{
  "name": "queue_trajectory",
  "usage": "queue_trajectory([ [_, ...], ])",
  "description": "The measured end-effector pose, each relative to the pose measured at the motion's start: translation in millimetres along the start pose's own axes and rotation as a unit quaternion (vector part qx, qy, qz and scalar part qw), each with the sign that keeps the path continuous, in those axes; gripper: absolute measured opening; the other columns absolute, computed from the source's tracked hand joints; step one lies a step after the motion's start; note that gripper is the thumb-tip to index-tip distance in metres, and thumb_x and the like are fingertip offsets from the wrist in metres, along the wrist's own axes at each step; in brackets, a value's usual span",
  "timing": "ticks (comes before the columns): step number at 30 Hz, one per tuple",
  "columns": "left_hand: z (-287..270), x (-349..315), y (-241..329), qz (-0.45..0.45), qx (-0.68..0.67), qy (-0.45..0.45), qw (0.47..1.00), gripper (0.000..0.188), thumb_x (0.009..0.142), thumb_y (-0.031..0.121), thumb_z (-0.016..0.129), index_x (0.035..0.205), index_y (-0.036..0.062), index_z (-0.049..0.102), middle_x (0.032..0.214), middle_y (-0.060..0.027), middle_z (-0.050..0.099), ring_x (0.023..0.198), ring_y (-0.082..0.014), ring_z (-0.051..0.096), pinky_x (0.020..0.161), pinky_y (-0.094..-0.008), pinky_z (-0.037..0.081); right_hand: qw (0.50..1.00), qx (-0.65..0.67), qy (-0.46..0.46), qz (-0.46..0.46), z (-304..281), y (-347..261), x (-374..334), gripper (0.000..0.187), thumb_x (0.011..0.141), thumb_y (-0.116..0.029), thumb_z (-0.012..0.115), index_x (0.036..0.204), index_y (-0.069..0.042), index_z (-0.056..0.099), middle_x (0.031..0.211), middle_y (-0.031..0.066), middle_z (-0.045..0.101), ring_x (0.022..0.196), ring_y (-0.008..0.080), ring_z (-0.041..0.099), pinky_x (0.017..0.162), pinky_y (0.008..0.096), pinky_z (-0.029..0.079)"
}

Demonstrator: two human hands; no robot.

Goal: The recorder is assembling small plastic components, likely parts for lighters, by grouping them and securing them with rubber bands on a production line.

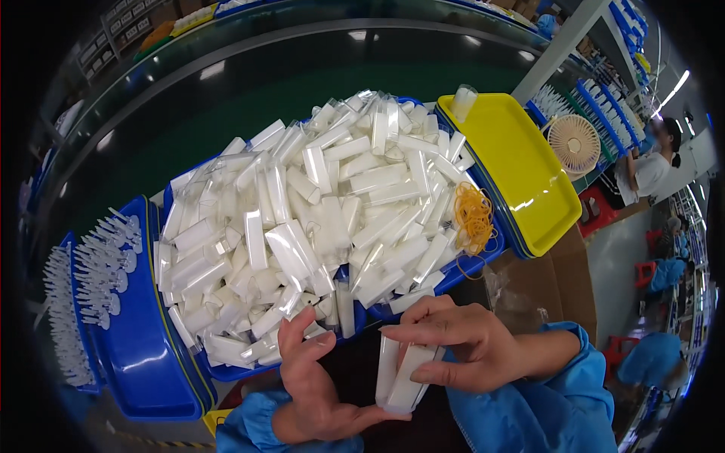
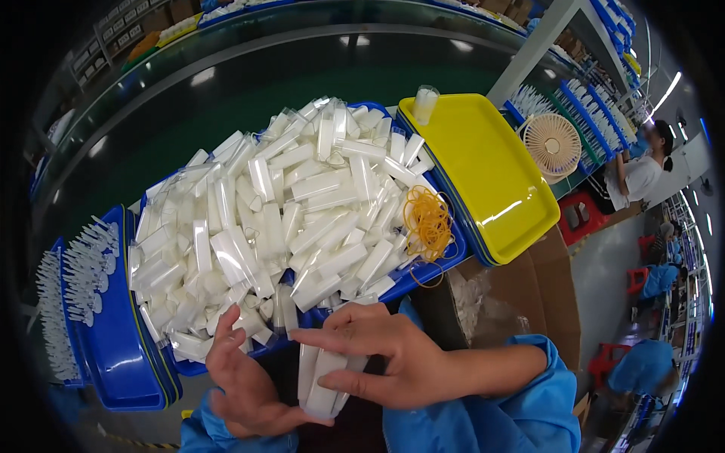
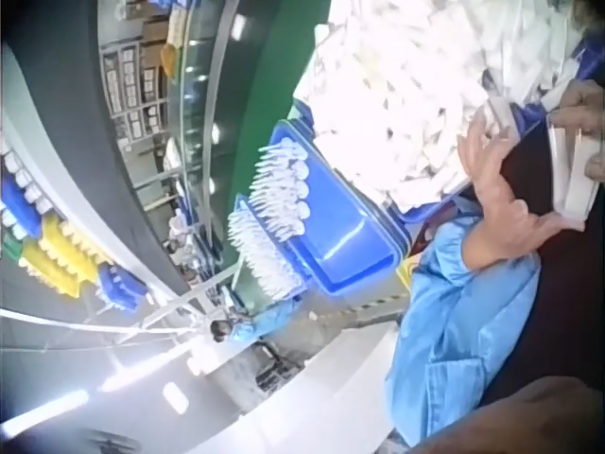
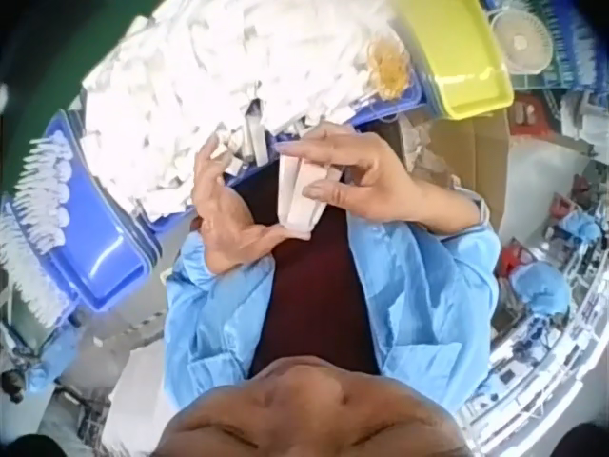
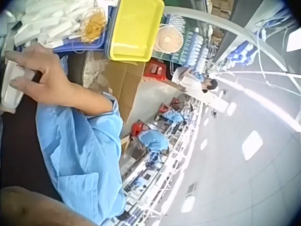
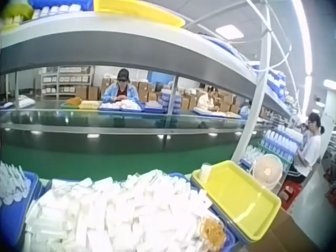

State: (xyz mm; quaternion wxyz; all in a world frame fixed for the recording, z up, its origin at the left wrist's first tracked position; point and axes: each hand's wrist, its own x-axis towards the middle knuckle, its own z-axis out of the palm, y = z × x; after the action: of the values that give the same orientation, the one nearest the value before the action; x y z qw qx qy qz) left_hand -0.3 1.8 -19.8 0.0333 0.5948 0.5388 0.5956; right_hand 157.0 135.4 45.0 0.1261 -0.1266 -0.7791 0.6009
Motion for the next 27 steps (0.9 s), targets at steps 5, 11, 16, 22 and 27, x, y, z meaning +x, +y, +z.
queue_trajectory([
  [5,0.0,-2.5,6.6,-0.124,-0.167,-0.030,0.978,0.093,0.047,0.032,0.088,0.119,0.0024,0.037,0.112,-0.0170,0.040,0.090,-0.0246,0.053,0.081,-0.0368,0.043,0.998,-0.033,0.010,-0.047,-1.3,4.0,-1.2,0.046,0.074,-0.010,0.069,0.117,0.001,0.054,0.092,0.0071,0.063,0.091,0.0246,0.053,0.083,0.0353,0.036],
  [11,-7.0,2.2,-4.3,-0.265,-0.534,-0.309,0.741,0.136,0.051,0.030,0.087,0.139,0.0147,-0.016,0.124,-0.0186,0.036,0.104,-0.0277,0.049,0.084,-0.0384,0.044,0.919,-0.128,0.131,-0.349,34.9,-1.9,1.2,0.030,0.076,-0.017,0.065,0.103,-0.005,0.062,0.077,0.0047,0.058,0.068,0.0228,0.053,0.066,0.0356,0.035],
  [16,0.9,21.7,20.6,-0.404,-0.550,-0.307,0.663,0.071,0.062,0.013,0.081,0.118,0.0071,0.037,0.097,-0.0105,0.052,0.093,-0.0242,0.053,0.078,-0.0342,0.043,0.920,-0.127,0.116,-0.353,48.1,-2.5,0.0,0.029,0.075,-0.018,0.065,0.100,-0.005,0.063,0.074,0.0046,0.056,0.064,0.0226,0.052,0.060,0.0348,0.034],
  [22,8.5,18.5,13.9,-0.416,-0.527,-0.323,0.667,0.037,0.061,0.005,0.080,0.090,0.0011,0.058,0.067,-0.0027,0.055,0.058,-0.0060,0.051,0.052,-0.0186,0.039,0.887,-0.400,0.191,-0.128,-21.5,32.6,-41.2,0.034,0.068,-0.032,0.071,0.095,-0.012,0.065,0.094,0.0049,0.050,0.090,0.0242,0.047,0.078,0.0374,0.034],
  [27,14.8,13.3,9.9,-0.442,-0.522,-0.335,0.648,0.027,0.063,0.002,0.077,0.073,0.0047,0.053,0.065,-0.0027,0.054,0.061,-0.0093,0.051,0.054,-0.0214,0.040,0.783,-0.561,0.270,-0.001,-40.9,90.5,-62.3,0.034,0.064,-0.025,0.072,0.096,-0.018,0.064,0.100,0.0026,0.052,0.093,0.0239,0.048,0.080,0.0353,0.030],
])
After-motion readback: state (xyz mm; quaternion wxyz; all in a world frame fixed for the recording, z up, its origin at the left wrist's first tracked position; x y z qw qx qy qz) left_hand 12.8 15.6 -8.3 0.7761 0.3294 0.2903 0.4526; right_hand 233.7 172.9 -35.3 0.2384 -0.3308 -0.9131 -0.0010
